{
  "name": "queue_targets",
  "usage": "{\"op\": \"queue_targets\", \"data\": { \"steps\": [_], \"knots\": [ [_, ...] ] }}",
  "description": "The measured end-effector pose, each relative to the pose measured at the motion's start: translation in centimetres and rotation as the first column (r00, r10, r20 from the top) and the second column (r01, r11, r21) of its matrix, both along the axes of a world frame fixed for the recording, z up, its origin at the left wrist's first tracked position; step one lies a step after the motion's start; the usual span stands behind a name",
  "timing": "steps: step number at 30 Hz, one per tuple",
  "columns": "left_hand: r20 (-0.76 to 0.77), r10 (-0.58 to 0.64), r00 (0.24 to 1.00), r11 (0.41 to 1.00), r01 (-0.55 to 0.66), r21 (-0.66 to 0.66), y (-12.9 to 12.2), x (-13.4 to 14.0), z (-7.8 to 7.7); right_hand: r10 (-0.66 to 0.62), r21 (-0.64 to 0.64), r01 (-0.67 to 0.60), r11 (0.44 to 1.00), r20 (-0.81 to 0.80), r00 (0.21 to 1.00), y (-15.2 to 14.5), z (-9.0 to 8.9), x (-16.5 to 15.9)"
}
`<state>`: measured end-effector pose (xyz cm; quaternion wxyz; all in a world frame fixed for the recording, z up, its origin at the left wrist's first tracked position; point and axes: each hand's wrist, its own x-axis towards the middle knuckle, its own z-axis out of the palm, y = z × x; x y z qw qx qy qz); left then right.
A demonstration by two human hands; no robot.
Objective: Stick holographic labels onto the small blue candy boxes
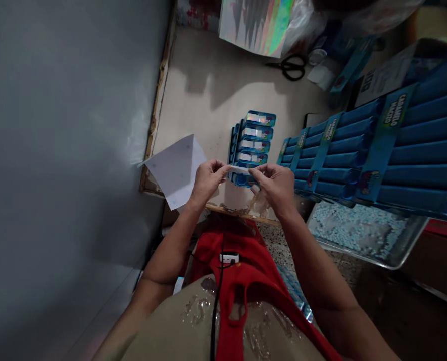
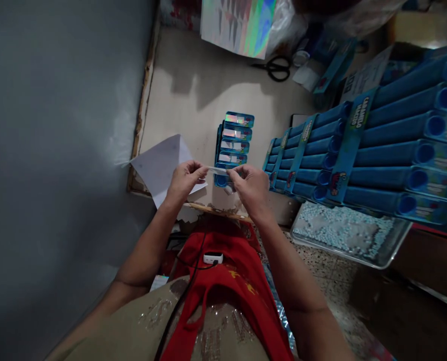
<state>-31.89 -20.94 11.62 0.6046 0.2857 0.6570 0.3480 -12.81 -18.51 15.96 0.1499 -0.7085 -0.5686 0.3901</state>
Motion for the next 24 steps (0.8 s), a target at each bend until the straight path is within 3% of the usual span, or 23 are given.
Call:
{"op": "queue_targets", "data": {
  "steps": [4, 8, 10, 12, 14, 16, 18, 20, 22, 24],
  "knots": [
    [-0.056, -0.041, 0.998, 0.999, 0.04, -0.014, 0.6, -0.1, -0.5, 0.033, 0.026, -0.037, 0.999, 0.154, 0.988, 0.5, -0.8, -0.5],
    [0.025, -0.049, 0.998, 0.998, 0.05, -0.039, 0.8, 0.6, -2.6, 0.007, 0.025, -0.014, 1.0, 0.25, 0.968, 1.0, -2.2, 0.1],
    [0.065, -0.033, 0.997, 0.995, 0.039, -0.093, 0.7, 1.2, -3.6, -0.059, 0.033, 0.053, 0.998, 0.244, 0.968, 1.1, -2.7, 0.8],
    [-0.028, 0.015, 0.999, 0.994, -0.018, -0.112, 0.2, 1.7, -3.8, -0.11, 0.04, 0.105, 0.994, 0.16, 0.981, 1.0, -2.6, 1.4],
    [-0.215, 0.095, 0.972, 0.994, -0.102, -0.024, -0.7, 2.0, -2.7, -0.117, 0.047, 0.114, 0.992, 0.062, 0.991, 0.7, -1.8, 1.7],
    [-0.291, 0.155, 0.944, 0.987, -0.133, 0.094, -2.1, 2.1, -0.3, -0.096, 0.058, 0.093, 0.994, 0.047, 0.994, 0.4, -0.7, 1.5],
    [-0.175, 0.127, 0.976, 0.987, -0.107, 0.12, -3.4, 2.1, 2.5, -0.053, 0.075, 0.044, 0.996, 0.129, 0.99, 0.1, 0.5, 0.7],
    [0.064, 0.052, 0.997, 0.996, -0.056, 0.062, -4.4, 2.3, 4.7, -0.01, 0.095, -0.016, 0.995, 0.264, 0.964, 0.0, 1.4, -0.2],
    [0.232, 0.031, 0.972, 1.0, -0.031, -0.005, -4.9, 2.9, 5.8, 0.034, 0.111, -0.084, 0.99, 0.392, 0.919, -0.3, 2.0, -1.1],
    [0.284, 0.078, 0.956, 0.996, -0.059, -0.072, -5.1, 3.8, 5.8, 0.075, 0.126, -0.151, 0.98, 0.47, 0.879, -0.5, 2.2, -1.7]
  ]
}}
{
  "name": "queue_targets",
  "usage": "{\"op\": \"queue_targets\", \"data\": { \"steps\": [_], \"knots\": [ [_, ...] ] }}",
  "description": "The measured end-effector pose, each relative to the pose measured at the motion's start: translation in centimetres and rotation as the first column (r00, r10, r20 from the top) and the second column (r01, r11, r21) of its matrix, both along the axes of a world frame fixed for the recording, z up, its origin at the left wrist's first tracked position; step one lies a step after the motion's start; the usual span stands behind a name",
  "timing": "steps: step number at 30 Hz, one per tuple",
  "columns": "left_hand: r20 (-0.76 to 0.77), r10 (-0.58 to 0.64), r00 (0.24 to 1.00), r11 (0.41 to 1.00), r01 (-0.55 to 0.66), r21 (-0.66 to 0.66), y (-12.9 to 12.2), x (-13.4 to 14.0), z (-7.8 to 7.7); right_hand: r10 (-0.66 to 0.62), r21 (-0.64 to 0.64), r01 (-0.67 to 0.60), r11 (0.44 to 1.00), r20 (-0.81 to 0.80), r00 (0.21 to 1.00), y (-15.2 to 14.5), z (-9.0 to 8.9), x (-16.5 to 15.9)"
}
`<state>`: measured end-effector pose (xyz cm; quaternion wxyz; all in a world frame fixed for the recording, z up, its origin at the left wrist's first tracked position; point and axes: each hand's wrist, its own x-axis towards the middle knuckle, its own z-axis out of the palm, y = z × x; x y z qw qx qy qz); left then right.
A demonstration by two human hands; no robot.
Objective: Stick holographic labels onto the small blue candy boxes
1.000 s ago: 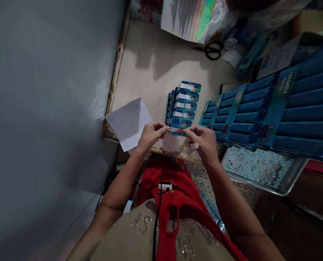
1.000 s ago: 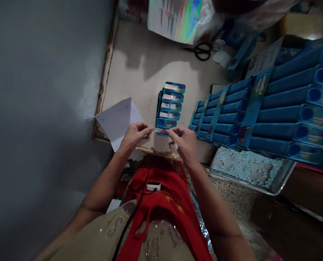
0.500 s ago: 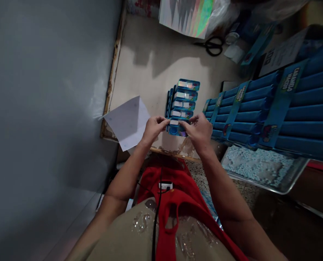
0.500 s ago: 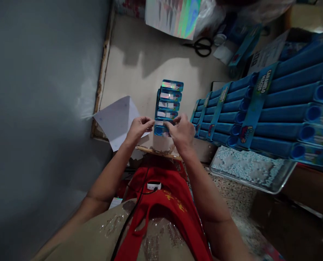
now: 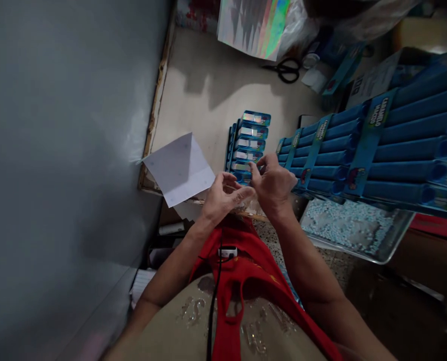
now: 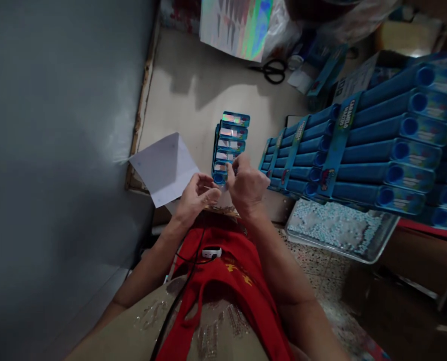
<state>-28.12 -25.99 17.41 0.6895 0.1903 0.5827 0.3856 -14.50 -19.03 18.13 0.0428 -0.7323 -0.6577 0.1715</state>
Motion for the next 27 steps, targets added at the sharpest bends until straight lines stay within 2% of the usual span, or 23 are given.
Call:
{"op": "queue_targets", "data": {
  "steps": [3, 6, 9, 11, 14, 16, 18, 19, 21, 24, 27],
  "knots": [
    [0.091, 0.103, 0.991, 0.992, -0.095, -0.087, -0.2, 1.6, -1.2, 0.055, 0.029, -0.056, 0.998, 0.04, 0.998, -0.3, -0.2, -0.2],
    [0.138, 0.216, 0.967, 0.974, -0.204, -0.098, -0.5, 2.6, -2.3, 0.042, 0.042, -0.042, 0.998, 0.013, 0.999, -0.3, -0.7, 0.2],
    [0.089, 0.243, 0.966, 0.97, -0.24, -0.044, -0.7, 2.3, -2.2, -0.009, 0.038, 0.016, 0.999, -0.175, 0.984, -0.1, -1.1, 1.0],
    [0.051, 0.207, 0.977, 0.978, -0.207, -0.009, -0.6, 1.5, -1.6, -0.078, -0.06, 0.058, 0.997, -0.426, 0.901, 0.1, -1.3, 1.6],
    [-0.013, 0.125, 0.992, 0.991, -0.124, 0.041, -0.2, -0.1, -0.7, -0.269, -0.33, 0.028, 0.944, -0.714, 0.647, 0.4, -2.0, 2.6],
    [-0.052, 0.079, 0.995, 0.995, -0.076, 0.069, 0.1, -1.1, -0.3, -0.374, -0.46, -0.034, 0.887, -0.761, 0.53, 0.5, -2.4, 3.2],
    [-0.079, 0.045, 0.996, 0.995, -0.038, 0.088, 0.3, -1.8, -0.1, -0.416, -0.503, -0.062, 0.862, -0.771, 0.483, 0.5, -2.7, 3.6],
    [-0.09, 0.031, 0.995, 0.995, -0.023, 0.094, 0.3, -2.0, -0.1, -0.411, -0.492, -0.056, 0.869, -0.779, 0.474, 0.4, -2.7, 3.7],
    [-0.128, 0.013, 0.992, 0.995, 0.0, 0.103, 0.4, -2.2, -0.1, -0.34, -0.407, -0.037, 0.913, -0.807, 0.482, 0.1, -2.4, 4.0],
    [-0.311, 0.012, 0.95, 0.99, 0.033, 0.139, 0.2, -2.2, 0.1, -0.091, -0.185, -0.102, 0.977, -0.803, 0.589, -0.6, -1.2, 4.3],
    [-0.541, 0.008, 0.841, 0.975, 0.114, 0.192, 0.0, -2.1, 0.7, 0.182, 0.0, -0.253, 0.967, -0.695, 0.695, -1.4, -0.1, 4.5]
  ]
}}
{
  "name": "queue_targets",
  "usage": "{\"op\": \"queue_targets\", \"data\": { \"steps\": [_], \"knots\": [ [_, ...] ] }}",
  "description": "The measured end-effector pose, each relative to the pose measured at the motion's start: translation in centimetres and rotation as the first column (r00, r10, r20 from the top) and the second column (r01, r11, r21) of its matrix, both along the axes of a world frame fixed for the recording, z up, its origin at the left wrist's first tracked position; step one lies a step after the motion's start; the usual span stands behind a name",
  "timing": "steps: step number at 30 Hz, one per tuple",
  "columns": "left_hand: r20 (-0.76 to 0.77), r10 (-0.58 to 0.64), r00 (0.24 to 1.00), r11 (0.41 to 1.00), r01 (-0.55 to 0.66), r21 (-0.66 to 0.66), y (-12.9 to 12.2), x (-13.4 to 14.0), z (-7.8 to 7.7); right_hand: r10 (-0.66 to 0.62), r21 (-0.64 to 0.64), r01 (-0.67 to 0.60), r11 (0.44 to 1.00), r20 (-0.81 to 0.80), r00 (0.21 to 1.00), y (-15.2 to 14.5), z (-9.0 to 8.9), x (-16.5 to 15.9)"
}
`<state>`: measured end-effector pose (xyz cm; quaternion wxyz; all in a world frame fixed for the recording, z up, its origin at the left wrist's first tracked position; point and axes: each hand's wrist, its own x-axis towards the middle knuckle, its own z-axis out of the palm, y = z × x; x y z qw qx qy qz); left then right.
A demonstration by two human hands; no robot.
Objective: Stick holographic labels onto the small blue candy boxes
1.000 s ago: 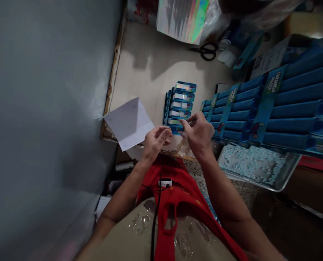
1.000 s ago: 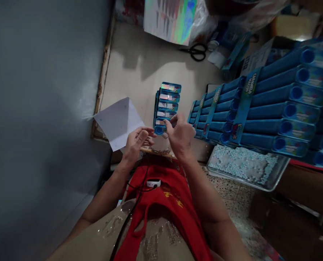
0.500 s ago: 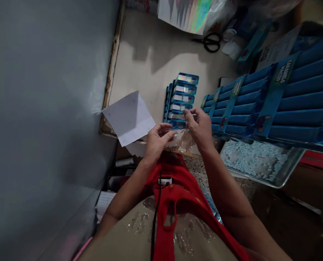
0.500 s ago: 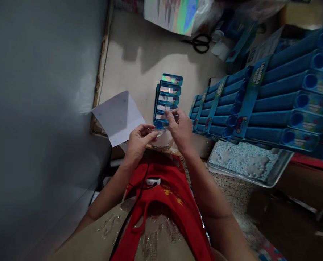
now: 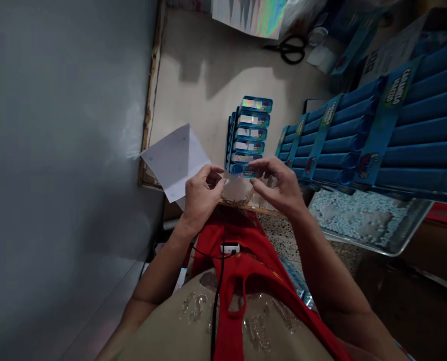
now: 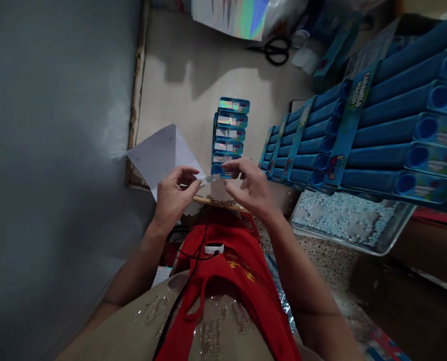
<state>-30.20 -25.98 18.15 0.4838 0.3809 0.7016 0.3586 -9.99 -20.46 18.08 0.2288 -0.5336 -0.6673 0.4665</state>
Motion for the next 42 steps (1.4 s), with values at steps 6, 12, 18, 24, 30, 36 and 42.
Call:
{"op": "queue_targets", "data": {
  "steps": [6, 12, 18, 24, 30, 36, 42],
  "knots": [
    [-0.156, -0.063, 0.986, 0.996, 0.073, 0.06, -0.3, 0.0, 0.8, -0.007, -0.2, 0.012, 0.98, 0.025, 1.0, -0.8, -0.9, -0.1],
    [-0.127, -0.086, 0.988, 0.993, 0.094, 0.066, -0.4, 0.0, 0.6, -0.142, -0.447, 0.094, 0.89, -0.076, 0.987, -0.9, -2.0, -0.8],
    [-0.064, -0.068, 0.996, 0.997, 0.07, 0.027, -0.1, 0.0, -0.1, -0.205, -0.433, 0.171, 0.885, -0.032, 0.978, -1.3, -2.0, -1.3],
    [0.04, -0.064, 0.997, 0.994, 0.067, -0.085, 3.0, -0.5, -4.0, -0.214, -0.039, 0.247, 0.968, 0.378, 0.9, -1.8, -2.1, -1.7],
    [0.105, -0.126, 0.986, 0.984, 0.137, -0.111, 4.7, -0.7, -6.2, -0.167, 0.012, 0.186, 0.983, 0.498, 0.851, -1.3, -3.1, -1.9],
    [0.268, -0.055, 0.962, 0.982, 0.101, -0.159, 4.7, -1.2, -7.6, -0.181, 0.014, 0.194, 0.981, 0.431, 0.884, -1.2, -4.2, -1.7],
    [0.465, 0.127, 0.876, 0.943, 0.039, -0.331, 3.6, 0.8, -11.1, -0.413, -0.136, 0.472, 0.871, 0.316, 0.854, -0.7, -5.7, -1.3]
  ]
}}
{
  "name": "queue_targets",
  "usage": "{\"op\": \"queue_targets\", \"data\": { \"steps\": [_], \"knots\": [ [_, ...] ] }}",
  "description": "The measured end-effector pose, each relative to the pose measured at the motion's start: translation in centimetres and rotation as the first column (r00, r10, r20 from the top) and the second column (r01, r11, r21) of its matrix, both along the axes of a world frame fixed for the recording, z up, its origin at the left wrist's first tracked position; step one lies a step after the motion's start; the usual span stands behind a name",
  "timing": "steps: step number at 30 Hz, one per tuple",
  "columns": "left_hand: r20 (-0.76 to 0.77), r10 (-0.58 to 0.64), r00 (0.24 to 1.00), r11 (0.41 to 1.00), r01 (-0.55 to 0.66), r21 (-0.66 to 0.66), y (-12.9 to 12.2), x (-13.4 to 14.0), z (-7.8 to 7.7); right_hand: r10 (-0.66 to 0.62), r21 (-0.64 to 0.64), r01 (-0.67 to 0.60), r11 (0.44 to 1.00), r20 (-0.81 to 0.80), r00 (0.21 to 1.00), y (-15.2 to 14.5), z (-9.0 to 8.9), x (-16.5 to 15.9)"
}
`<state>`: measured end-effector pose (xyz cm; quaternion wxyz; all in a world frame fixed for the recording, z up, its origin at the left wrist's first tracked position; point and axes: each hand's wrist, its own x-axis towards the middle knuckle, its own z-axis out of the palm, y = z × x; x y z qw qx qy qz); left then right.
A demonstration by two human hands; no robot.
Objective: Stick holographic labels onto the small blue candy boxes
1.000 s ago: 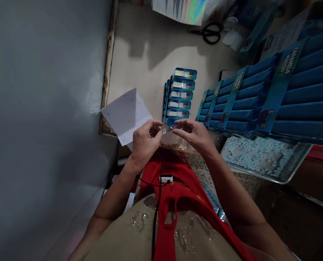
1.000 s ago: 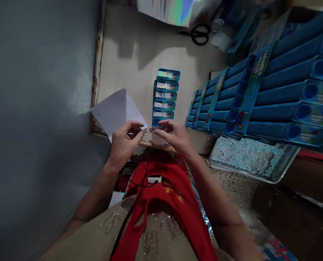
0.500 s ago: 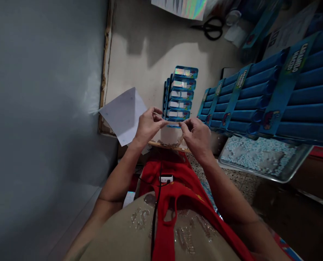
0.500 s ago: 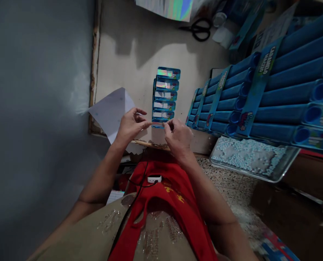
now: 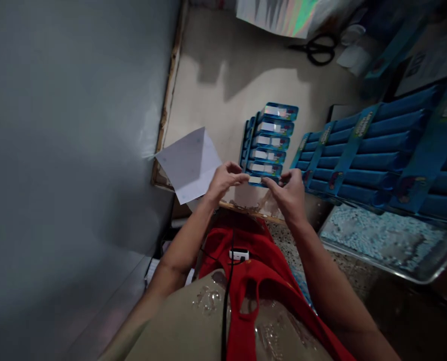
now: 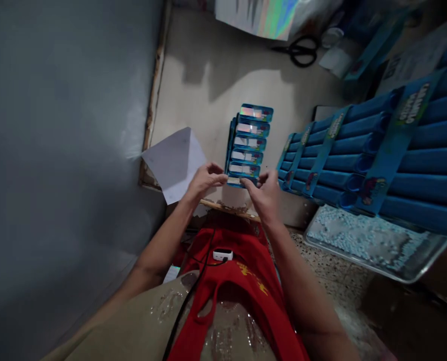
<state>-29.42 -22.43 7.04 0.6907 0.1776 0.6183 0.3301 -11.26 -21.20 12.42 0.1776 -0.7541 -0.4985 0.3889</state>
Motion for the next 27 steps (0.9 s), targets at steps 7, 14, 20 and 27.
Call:
{"op": "queue_targets", "data": {
  "steps": [7, 14, 20, 27],
  "knots": [
    [-0.72, 0.061, 0.691, 0.972, 0.124, 0.201, 2.0, -6.8, 0.7, 0.018, -0.12, -0.052, 0.991, -0.265, 0.964, 0.0, 1.1, 1.5],
    [-0.943, -0.288, 0.165, 0.794, 0.592, -0.139, 2.9, -20.1, -0.1, 0.074, -0.09, -0.122, 0.988, -0.415, 0.907, -2.5, 4.8, -2.8],
    [-0.963, -0.24, 0.121, 0.709, 0.7, -0.089, -7.3, -15.2, 2.4, -0.303, -0.479, -0.11, 0.871, -0.699, 0.648, -2.4, -2.2, -13.0],
    [-0.962, -0.081, 0.26, 0.882, 0.468, 0.052, -7.9, -14.6, 3.4, -0.299, -0.438, -0.086, 0.895, -0.731, 0.613, -2.2, -6.6, -14.9]
  ]
}}
